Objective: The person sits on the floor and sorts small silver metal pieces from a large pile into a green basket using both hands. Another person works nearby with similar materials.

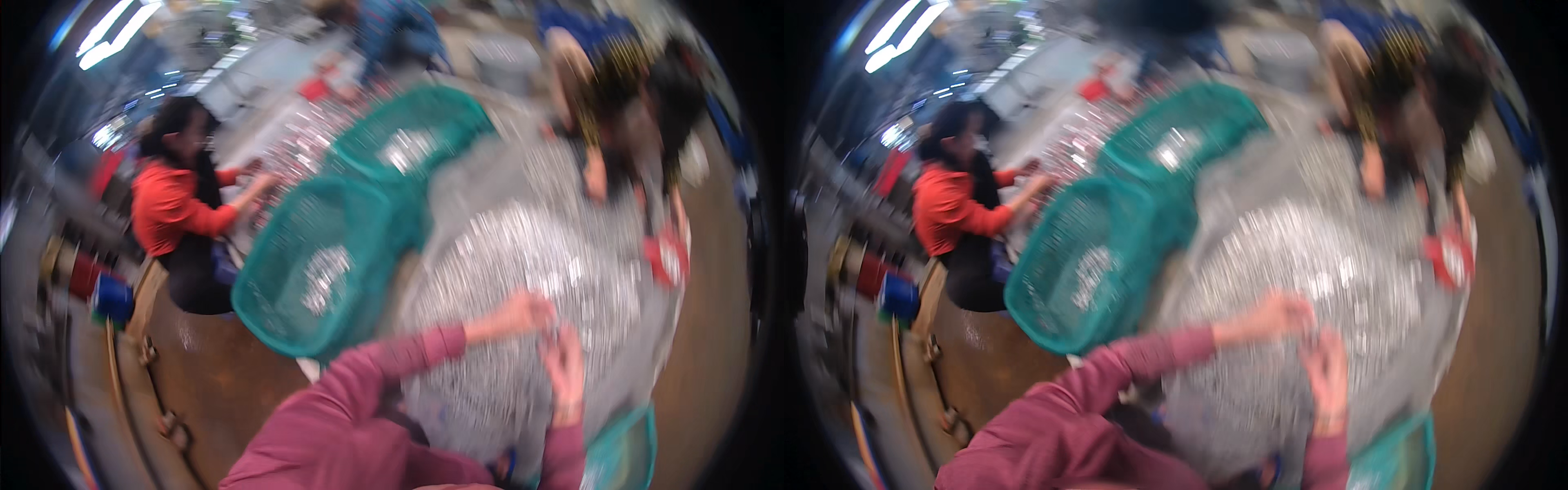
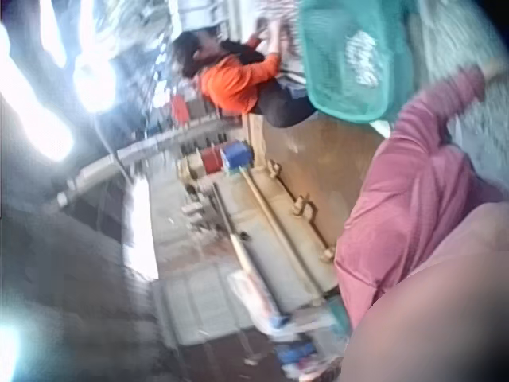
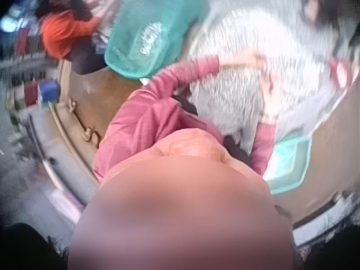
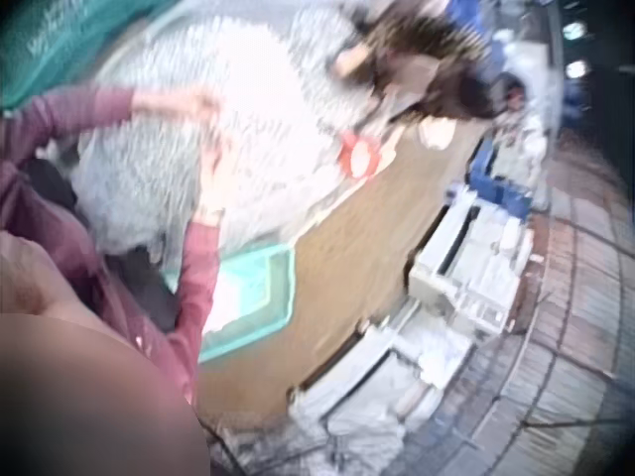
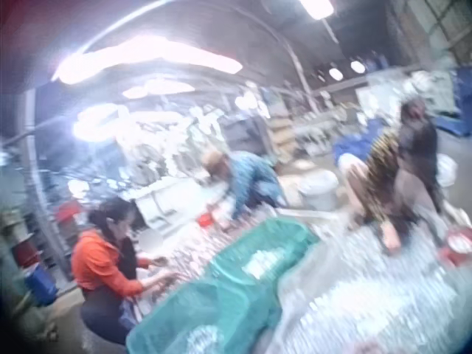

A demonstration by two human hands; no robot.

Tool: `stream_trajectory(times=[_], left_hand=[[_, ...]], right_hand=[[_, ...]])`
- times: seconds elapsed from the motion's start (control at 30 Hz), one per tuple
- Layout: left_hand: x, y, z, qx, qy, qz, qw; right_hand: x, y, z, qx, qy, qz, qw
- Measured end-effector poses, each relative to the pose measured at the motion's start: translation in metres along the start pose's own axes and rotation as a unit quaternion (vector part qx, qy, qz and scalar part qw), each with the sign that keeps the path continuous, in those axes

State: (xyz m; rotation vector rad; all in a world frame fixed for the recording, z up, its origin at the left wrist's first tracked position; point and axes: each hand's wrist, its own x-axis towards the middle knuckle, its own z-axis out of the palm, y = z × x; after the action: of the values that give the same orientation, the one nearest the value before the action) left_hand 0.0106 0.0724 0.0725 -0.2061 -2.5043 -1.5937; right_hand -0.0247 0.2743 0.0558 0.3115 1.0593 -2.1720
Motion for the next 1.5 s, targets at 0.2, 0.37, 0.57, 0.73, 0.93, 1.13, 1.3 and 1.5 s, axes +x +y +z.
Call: stream_trajectory(times=[0.2, 0.37, 0.57, 0.73, 0.93, 1.13, 1.3, 1.5], left_hand=[[0.002, -0.016, -0.004, -0.319, 0.008, -0.202, 0.926], [0.002, 0.006, 0.005, 0.021, 0.014, 0.010, 1.000], [0.002, 0.020, 0.002, -0.366, -0.077, -0.223, 0.900], [0.002, 0.015, 0.008, -0.209, -0.070, -0.182, 0.958], [-0.001, 0.012, 0.007, -0.199, -0.094, -0.195, 0.956], [-0.003, 0.023, 0.021, -0.158, -0.014, -0.138, 0.978], [0.004, 0.017, 0.015, -0.100, -0.077, -0.105, 0.986], [0.004, 0.011, 0.021, -0.169, -0.081, -0.166, 0.968]], right_hand=[[0.001, 0.000, -0.004, 0.044, -0.118, -0.001, 0.992], [0.006, 0.002, 0.006, 0.053, -0.056, -0.006, 0.997], [0.004, 0.003, -0.003, 0.097, -0.052, -0.033, 0.993], [-0.002, 0.008, -0.002, 0.000, -0.050, -0.108, 0.993], [-0.003, 0.007, -0.005, -0.018, -0.059, -0.125, 0.990], [-0.001, 0.004, -0.005, -0.061, -0.076, -0.135, 0.986], [-0.006, 0.000, 0.000, -0.143, -0.032, -0.128, 0.981], [-0.008, 0.007, 0.004, -0.182, -0.005, -0.173, 0.968]])
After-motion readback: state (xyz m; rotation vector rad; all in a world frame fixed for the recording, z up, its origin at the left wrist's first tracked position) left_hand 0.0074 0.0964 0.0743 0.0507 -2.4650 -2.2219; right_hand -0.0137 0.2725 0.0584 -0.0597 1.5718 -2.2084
